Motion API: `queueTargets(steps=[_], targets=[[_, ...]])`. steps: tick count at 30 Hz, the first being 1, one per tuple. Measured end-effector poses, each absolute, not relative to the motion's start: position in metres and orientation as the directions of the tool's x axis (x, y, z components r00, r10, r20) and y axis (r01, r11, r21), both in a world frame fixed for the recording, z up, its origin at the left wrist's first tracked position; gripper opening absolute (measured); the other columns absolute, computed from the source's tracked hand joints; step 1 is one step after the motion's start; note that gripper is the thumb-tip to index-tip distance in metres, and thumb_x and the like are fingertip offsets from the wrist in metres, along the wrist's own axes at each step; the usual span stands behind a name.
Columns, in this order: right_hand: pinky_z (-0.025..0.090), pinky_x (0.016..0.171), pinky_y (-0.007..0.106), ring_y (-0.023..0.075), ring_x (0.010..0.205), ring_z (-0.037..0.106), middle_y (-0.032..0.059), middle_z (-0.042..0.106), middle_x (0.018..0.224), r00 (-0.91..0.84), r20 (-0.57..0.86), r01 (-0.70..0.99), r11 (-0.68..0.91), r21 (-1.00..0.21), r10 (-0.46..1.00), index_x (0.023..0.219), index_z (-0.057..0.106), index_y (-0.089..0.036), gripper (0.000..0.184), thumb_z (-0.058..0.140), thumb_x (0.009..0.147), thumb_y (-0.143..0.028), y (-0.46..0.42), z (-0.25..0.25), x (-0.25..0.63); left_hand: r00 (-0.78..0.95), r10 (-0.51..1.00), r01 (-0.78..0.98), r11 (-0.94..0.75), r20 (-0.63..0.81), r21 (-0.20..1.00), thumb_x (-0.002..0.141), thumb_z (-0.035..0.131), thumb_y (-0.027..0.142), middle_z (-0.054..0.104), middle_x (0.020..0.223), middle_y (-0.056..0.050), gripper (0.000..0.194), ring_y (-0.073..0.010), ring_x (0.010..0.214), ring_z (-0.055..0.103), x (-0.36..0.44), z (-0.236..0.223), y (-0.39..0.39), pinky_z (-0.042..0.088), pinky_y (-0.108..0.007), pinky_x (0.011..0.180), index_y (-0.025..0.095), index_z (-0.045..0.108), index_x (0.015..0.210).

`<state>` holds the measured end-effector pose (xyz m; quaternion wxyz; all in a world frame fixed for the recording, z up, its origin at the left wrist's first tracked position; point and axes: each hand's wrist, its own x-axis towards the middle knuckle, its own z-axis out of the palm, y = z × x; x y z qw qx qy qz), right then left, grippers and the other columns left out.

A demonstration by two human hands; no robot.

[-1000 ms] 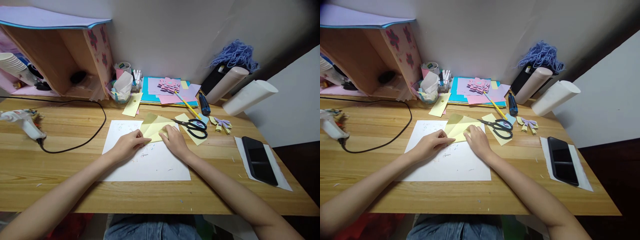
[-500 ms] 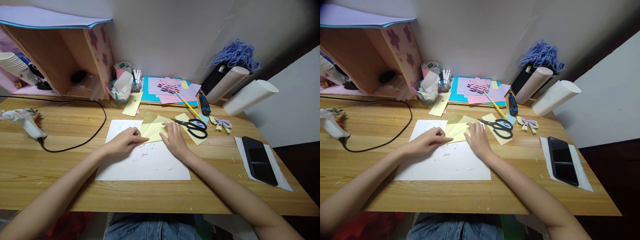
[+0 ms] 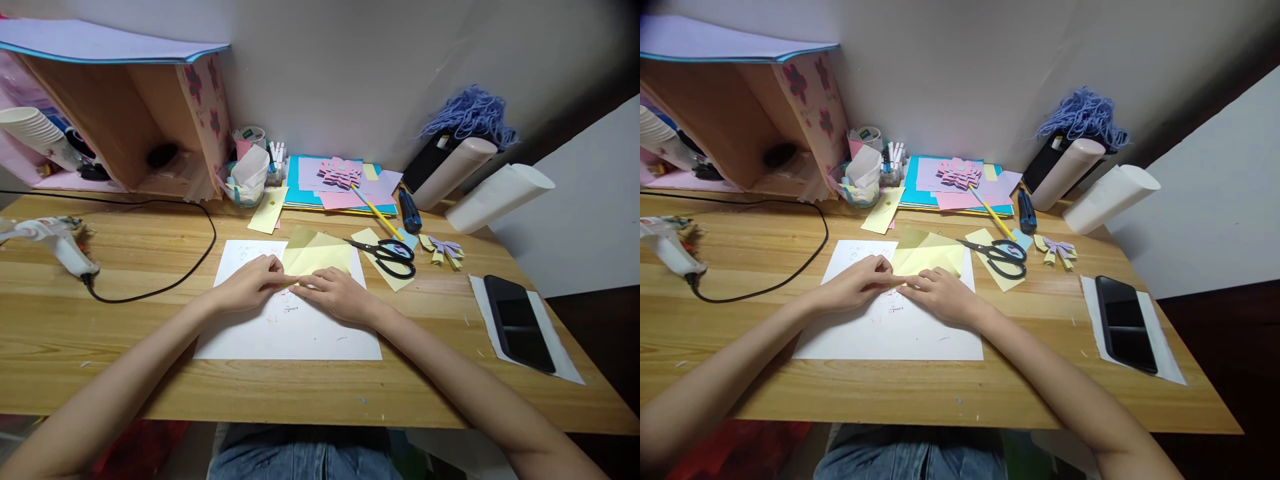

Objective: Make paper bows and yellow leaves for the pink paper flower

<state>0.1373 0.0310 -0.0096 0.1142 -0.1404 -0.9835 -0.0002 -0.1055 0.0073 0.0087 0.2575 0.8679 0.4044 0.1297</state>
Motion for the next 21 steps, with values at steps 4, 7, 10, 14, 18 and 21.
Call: queueTargets(steps=[4, 7, 10, 14, 18, 21], targets=[[0.044, 0.078, 0.035, 0.0199, 0.098, 0.052, 0.0072, 0.061, 0.116, -0.902, 0.263, 0.321, 0.94, -0.118, 0.342, 0.123, 0.051, -0.023, 0.034, 0.038, 0.093, -0.015, 0.03, -0.013, 0.142, 0.633, 0.773, 0.627, -0.533, 0.027, 0.569, 0.089, 0.041, 0.023, 0.052, 0.091, -0.006, 0.036, -0.0179, 0.085, 0.046, -0.106, 0.006, 0.008, 0.036, -0.032, 0.074, 0.034, 0.056, 0.12], [0.046, 0.077, 0.036, 0.0201, 0.097, 0.053, 0.0085, 0.064, 0.109, -0.877, 0.292, 0.335, 0.921, -0.201, 0.383, 0.121, 0.054, -0.022, 0.033, 0.039, 0.092, -0.015, 0.03, -0.015, 0.147, 0.635, 0.772, 0.627, -0.534, 0.025, 0.568, 0.089, 0.041, 0.023, 0.052, 0.093, -0.006, 0.035, -0.0182, 0.086, 0.046, -0.106, 0.005, 0.008, 0.037, -0.032, 0.074, 0.032, 0.057, 0.119], [0.048, 0.077, 0.036, 0.0193, 0.094, 0.054, 0.0099, 0.064, 0.104, -0.859, 0.322, 0.317, 0.908, -0.276, 0.398, 0.119, 0.056, -0.02, 0.033, 0.039, 0.092, -0.014, 0.032, -0.017, 0.153, 0.634, 0.773, 0.63, -0.529, 0.018, 0.568, 0.089, 0.04, 0.023, 0.052, 0.093, -0.006, 0.036, -0.0184, 0.087, 0.046, -0.106, 0.005, 0.008, 0.037, -0.032, 0.075, 0.033, 0.056, 0.12], [0.05, 0.077, 0.037, 0.0191, 0.094, 0.057, 0.0103, 0.064, 0.101, -0.82, 0.346, 0.339, 0.875, -0.347, 0.455, 0.117, 0.058, -0.022, 0.032, 0.04, 0.091, -0.015, 0.033, -0.019, 0.168, 0.632, 0.775, 0.629, -0.521, 0.011, 0.577, 0.09, 0.04, 0.024, 0.052, 0.092, -0.006, 0.036, -0.018, 0.085, 0.046, -0.106, 0.006, 0.008, 0.036, -0.032, 0.074, 0.035, 0.054, 0.121], [0.051, 0.081, 0.039, 0.0204, 0.1, 0.058, 0.0104, 0.064, 0.108, -0.792, 0.358, 0.367, 0.853, -0.37, 0.495, 0.118, 0.057, -0.023, 0.033, 0.041, 0.09, -0.015, 0.035, -0.022, 0.188, 0.641, 0.768, 0.62, -0.521, 0.005, 0.586, 0.09, 0.041, 0.025, 0.053, 0.091, -0.005, 0.035, -0.0181, 0.085, 0.046, -0.108, 0.007, 0.009, 0.037, -0.032, 0.074, 0.035, 0.055, 0.12], [0.052, 0.083, 0.039, 0.0199, 0.101, 0.059, 0.0094, 0.064, 0.11, -0.765, 0.389, 0.379, 0.847, -0.373, 0.513, 0.116, 0.058, -0.023, 0.032, 0.042, 0.09, -0.014, 0.034, -0.023, 0.197, 0.636, 0.771, 0.614, -0.504, -0.003, 0.607, 0.089, 0.042, 0.024, 0.053, 0.094, -0.006, 0.035, -0.0185, 0.087, 0.047, -0.111, 0.006, 0.01, 0.038, -0.033, 0.076, 0.034, 0.056, 0.12]])
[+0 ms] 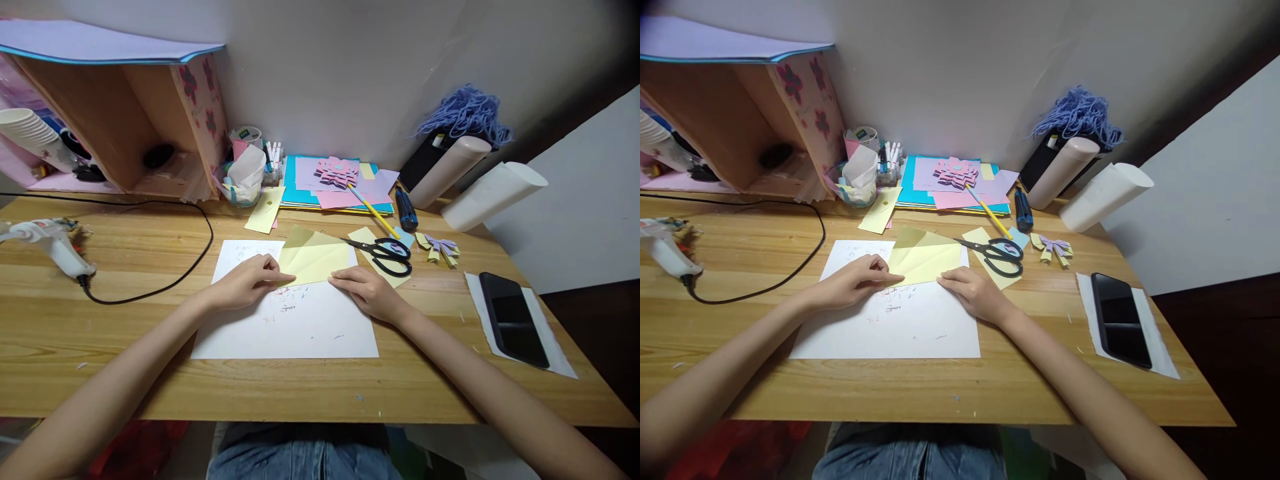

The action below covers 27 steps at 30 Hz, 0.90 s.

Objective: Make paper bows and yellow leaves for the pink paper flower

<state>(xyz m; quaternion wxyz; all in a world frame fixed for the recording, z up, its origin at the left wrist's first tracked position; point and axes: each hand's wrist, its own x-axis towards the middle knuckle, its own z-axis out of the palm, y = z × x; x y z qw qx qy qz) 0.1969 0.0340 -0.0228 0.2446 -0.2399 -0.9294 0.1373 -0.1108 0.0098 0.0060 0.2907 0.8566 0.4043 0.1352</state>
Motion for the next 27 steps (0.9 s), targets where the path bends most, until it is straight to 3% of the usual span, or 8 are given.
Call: queueTargets(steps=[9, 17, 23, 27], targets=[[0.053, 0.078, 0.04, 0.0229, 0.094, 0.063, 0.0133, 0.068, 0.099, -0.766, 0.427, 0.454, 0.875, -0.167, 0.479, 0.102, 0.063, -0.015, 0.026, 0.041, 0.089, -0.014, 0.025, -0.014, 0.184, 0.612, 0.789, 0.608, -0.427, -0.053, 0.67, 0.085, 0.046, 0.023, 0.051, 0.096, -0.005, 0.045, -0.0191, 0.092, 0.047, -0.115, 0.012, 0.008, 0.04, -0.036, 0.083, 0.03, 0.045, 0.129], [0.046, 0.087, 0.037, 0.0194, 0.105, 0.054, 0.0105, 0.059, 0.12, -0.934, 0.26, 0.232, 0.97, -0.073, 0.243, 0.125, 0.047, -0.015, 0.035, 0.037, 0.092, -0.013, 0.023, -0.006, 0.126, 0.606, 0.795, 0.595, -0.432, -0.025, 0.678, 0.084, 0.046, 0.023, 0.051, 0.098, -0.006, 0.047, -0.0196, 0.092, 0.048, -0.114, 0.013, 0.007, 0.041, -0.036, 0.085, 0.026, 0.042, 0.13], [0.047, 0.076, 0.035, 0.0196, 0.092, 0.056, 0.0109, 0.064, 0.107, -0.956, 0.236, 0.177, 0.984, -0.006, 0.174, 0.115, 0.055, -0.011, 0.031, 0.032, 0.093, -0.013, 0.027, -0.002, 0.112, 0.603, 0.798, 0.592, -0.431, -0.018, 0.681, 0.083, 0.046, 0.02, 0.051, 0.1, -0.006, 0.046, -0.019, 0.093, 0.047, -0.114, 0.012, 0.006, 0.04, -0.035, 0.086, 0.024, 0.042, 0.129], [0.048, 0.07, 0.033, 0.0191, 0.085, 0.057, 0.0103, 0.067, 0.099, -0.945, 0.254, 0.21, 0.977, -0.023, 0.209, 0.11, 0.059, -0.01, 0.031, 0.034, 0.092, -0.012, 0.035, -0.002, 0.136, 0.601, 0.799, 0.588, -0.424, -0.021, 0.688, 0.083, 0.046, 0.02, 0.052, 0.099, -0.005, 0.046, -0.0188, 0.092, 0.047, -0.114, 0.012, 0.006, 0.04, -0.035, 0.086, 0.025, 0.042, 0.128]])
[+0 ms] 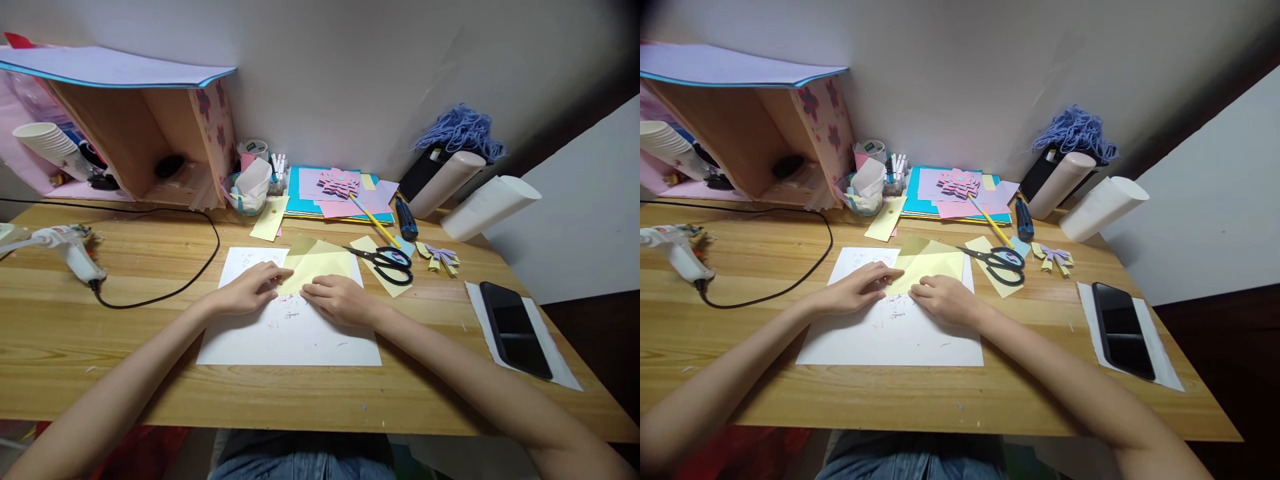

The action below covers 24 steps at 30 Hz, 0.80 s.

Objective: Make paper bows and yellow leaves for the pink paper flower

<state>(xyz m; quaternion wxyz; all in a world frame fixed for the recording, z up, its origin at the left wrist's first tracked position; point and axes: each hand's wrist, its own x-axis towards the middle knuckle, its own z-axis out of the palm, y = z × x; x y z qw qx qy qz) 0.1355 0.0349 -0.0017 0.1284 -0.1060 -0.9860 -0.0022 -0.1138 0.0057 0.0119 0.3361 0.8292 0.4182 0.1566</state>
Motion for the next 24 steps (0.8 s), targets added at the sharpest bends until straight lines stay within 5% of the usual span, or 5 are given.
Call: queueTargets(steps=[9, 15, 24], targets=[[0.053, 0.071, 0.033, 0.0192, 0.089, 0.061, 0.0071, 0.069, 0.1, -0.843, 0.391, 0.376, 0.925, -0.061, 0.369, 0.103, 0.064, -0.017, 0.026, 0.043, 0.088, -0.011, 0.04, -0.008, 0.204, 0.594, 0.802, 0.593, -0.393, -0.053, 0.703, 0.082, 0.046, 0.02, 0.051, 0.099, -0.005, 0.043, -0.0189, 0.092, 0.046, -0.115, 0.013, 0.007, 0.039, -0.036, 0.086, 0.025, 0.044, 0.125], [0.053, 0.079, 0.036, 0.0191, 0.094, 0.061, 0.0073, 0.068, 0.1, -0.699, 0.453, 0.486, 0.833, -0.266, 0.553, 0.098, 0.064, -0.02, 0.027, 0.043, 0.085, -0.009, 0.036, -0.017, 0.213, 0.577, 0.814, 0.59, -0.365, -0.061, 0.72, 0.081, 0.047, 0.021, 0.051, 0.1, -0.004, 0.041, -0.018, 0.091, 0.047, -0.115, 0.013, 0.007, 0.04, -0.034, 0.085, 0.024, 0.046, 0.122], [0.048, 0.084, 0.039, 0.0207, 0.095, 0.059, 0.0064, 0.066, 0.101, -0.593, 0.424, 0.541, 0.729, -0.42, 0.684, 0.096, 0.061, -0.021, 0.024, 0.043, 0.084, -0.01, 0.039, -0.013, 0.212, 0.572, 0.816, 0.629, -0.369, -0.085, 0.684, 0.079, 0.048, 0.022, 0.054, 0.096, -0.005, 0.038, -0.0172, 0.087, 0.051, -0.116, 0.017, 0.012, 0.043, -0.031, 0.079, 0.023, 0.051, 0.117]])
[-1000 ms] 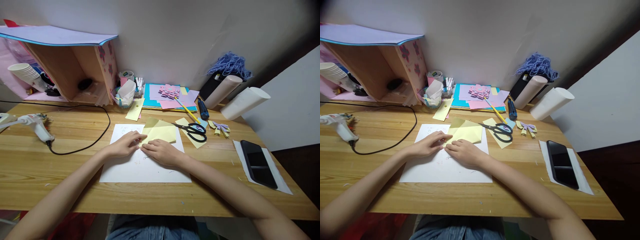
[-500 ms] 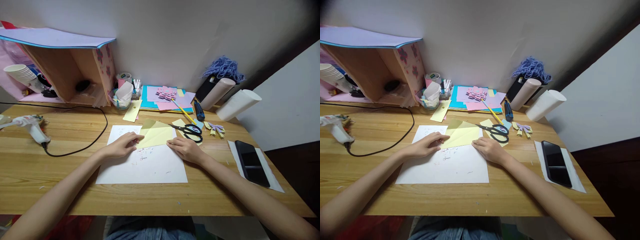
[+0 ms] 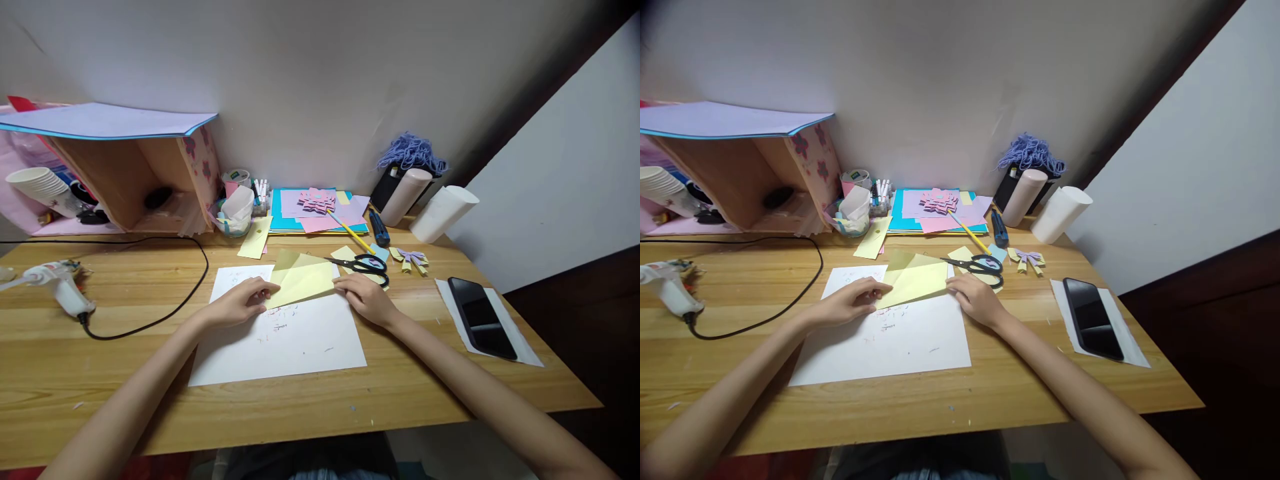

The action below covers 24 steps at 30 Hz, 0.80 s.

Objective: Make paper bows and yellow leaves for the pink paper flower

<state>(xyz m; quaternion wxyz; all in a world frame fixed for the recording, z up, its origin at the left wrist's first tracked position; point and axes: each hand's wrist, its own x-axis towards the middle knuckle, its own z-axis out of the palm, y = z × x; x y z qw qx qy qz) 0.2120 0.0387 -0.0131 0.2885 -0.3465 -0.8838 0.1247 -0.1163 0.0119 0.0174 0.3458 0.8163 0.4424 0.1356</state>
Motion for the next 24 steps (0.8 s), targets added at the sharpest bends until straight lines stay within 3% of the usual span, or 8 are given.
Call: queueTargets(steps=[4, 8, 10, 12, 14, 16, 18, 24], targets=[[0.048, 0.077, 0.037, 0.0211, 0.088, 0.057, 0.0058, 0.064, 0.094, -0.45, 0.308, 0.617, 0.541, -0.571, 0.838, 0.097, 0.056, -0.02, 0.016, 0.053, 0.082, -0.022, 0.038, -0.003, 0.199, 0.523, 0.838, 0.727, -0.342, -0.157, 0.596, 0.079, 0.047, 0.025, 0.059, 0.094, -0.005, 0.032, -0.0181, 0.081, 0.055, -0.103, 0.034, 0.014, 0.044, -0.03, 0.072, 0.021, 0.057, 0.11], [0.045, 0.085, 0.038, 0.0222, 0.096, 0.055, 0.0066, 0.062, 0.098, -0.545, 0.265, 0.559, 0.581, -0.592, 0.795, 0.098, 0.055, -0.02, 0.025, 0.064, 0.076, -0.028, 0.036, -0.001, 0.188, 0.431, 0.9, 0.803, -0.351, -0.062, 0.482, 0.081, 0.048, 0.042, 0.061, 0.096, -0.011, 0.035, -0.0244, 0.088, 0.056, -0.069, 0.039, 0.017, 0.044, -0.037, 0.076, 0.016, 0.06, 0.102], [0.044, 0.088, 0.038, 0.0215, 0.1, 0.054, 0.0067, 0.061, 0.102, -0.617, 0.25, 0.496, 0.615, -0.612, 0.747, 0.103, 0.054, -0.02, 0.029, 0.063, 0.076, -0.027, 0.033, -0.002, 0.186, 0.451, 0.892, 0.769, -0.383, -0.011, 0.511, 0.068, 0.065, 0.045, 0.059, 0.106, -0.013, 0.059, -0.0273, 0.096, 0.055, -0.051, 0.034, 0.019, 0.043, -0.039, 0.08, 0.015, 0.052, 0.116], [0.045, 0.088, 0.036, 0.02, 0.101, 0.055, 0.007, 0.061, 0.107, -0.675, 0.231, 0.437, 0.632, -0.64, 0.701, 0.111, 0.051, -0.021, 0.034, 0.061, 0.078, -0.025, 0.029, -0.003, 0.186, 0.424, 0.906, 0.744, -0.356, 0.013, 0.566, 0.059, 0.073, 0.037, 0.06, 0.106, -0.012, 0.075, -0.026, 0.094, 0.056, -0.041, 0.028, 0.02, 0.045, -0.037, 0.078, 0.016, 0.044, 0.125], [0.046, 0.088, 0.036, 0.0194, 0.102, 0.056, 0.0081, 0.059, 0.111, -0.698, 0.244, 0.398, 0.647, -0.65, 0.674, 0.117, 0.047, -0.021, 0.039, 0.058, 0.08, -0.023, 0.025, -0.002, 0.187, 0.429, 0.903, 0.685, -0.345, 0.026, 0.642, 0.064, 0.068, 0.021, 0.062, 0.091, -0.006, 0.063, -0.0204, 0.082, 0.058, -0.039, 0.024, 0.02, 0.046, -0.032, 0.072, 0.018, 0.046, 0.124], [0.045, 0.09, 0.037, 0.0201, 0.105, 0.054, 0.009, 0.058, 0.114, -0.702, 0.281, 0.385, 0.68, -0.624, 0.655, 0.12, 0.046, -0.021, 0.043, 0.059, 0.079, -0.023, 0.026, -0.001, 0.188, 0.524, 0.849, 0.579, -0.414, 0.069, 0.703, 0.069, 0.055, 0.007, 0.06, 0.08, -0.002, 0.041, -0.0152, 0.074, 0.057, -0.045, 0.023, 0.016, 0.045, -0.027, 0.068, 0.02, 0.058, 0.109], [0.043, 0.094, 0.039, 0.0215, 0.109, 0.052, 0.009, 0.059, 0.116, -0.722, 0.318, 0.377, 0.734, -0.565, 0.615, 0.12, 0.047, -0.021, 0.045, 0.061, 0.078, -0.024, 0.029, -0.001, 0.189, 0.613, 0.775, 0.476, -0.517, 0.154, 0.711, 0.071, 0.048, 0.003, 0.058, 0.078, -0.002, 0.031, -0.0135, 0.075, 0.056, -0.055, 0.023, 0.01, 0.044, -0.024, 0.067, 0.021, 0.066, 0.089], [0.048, 0.085, 0.037, 0.0205, 0.104, 0.057, 0.0076, 0.064, 0.111, -0.786, 0.389, 0.372, 0.87, -0.324, 0.481, 0.1, 0.06, -0.021, 0.019, 0.049, 0.086, -0.018, 0.038, -0.011, 0.183, 0.638, 0.682, 0.436, -0.702, 0.357, 0.563, 0.075, 0.046, 0.004, 0.06, 0.085, -0.005, 0.028, -0.0132, 0.077, 0.056, -0.082, 0.01, -0.01, 0.044, -0.023, 0.066, 0.02, 0.066, 0.087]])
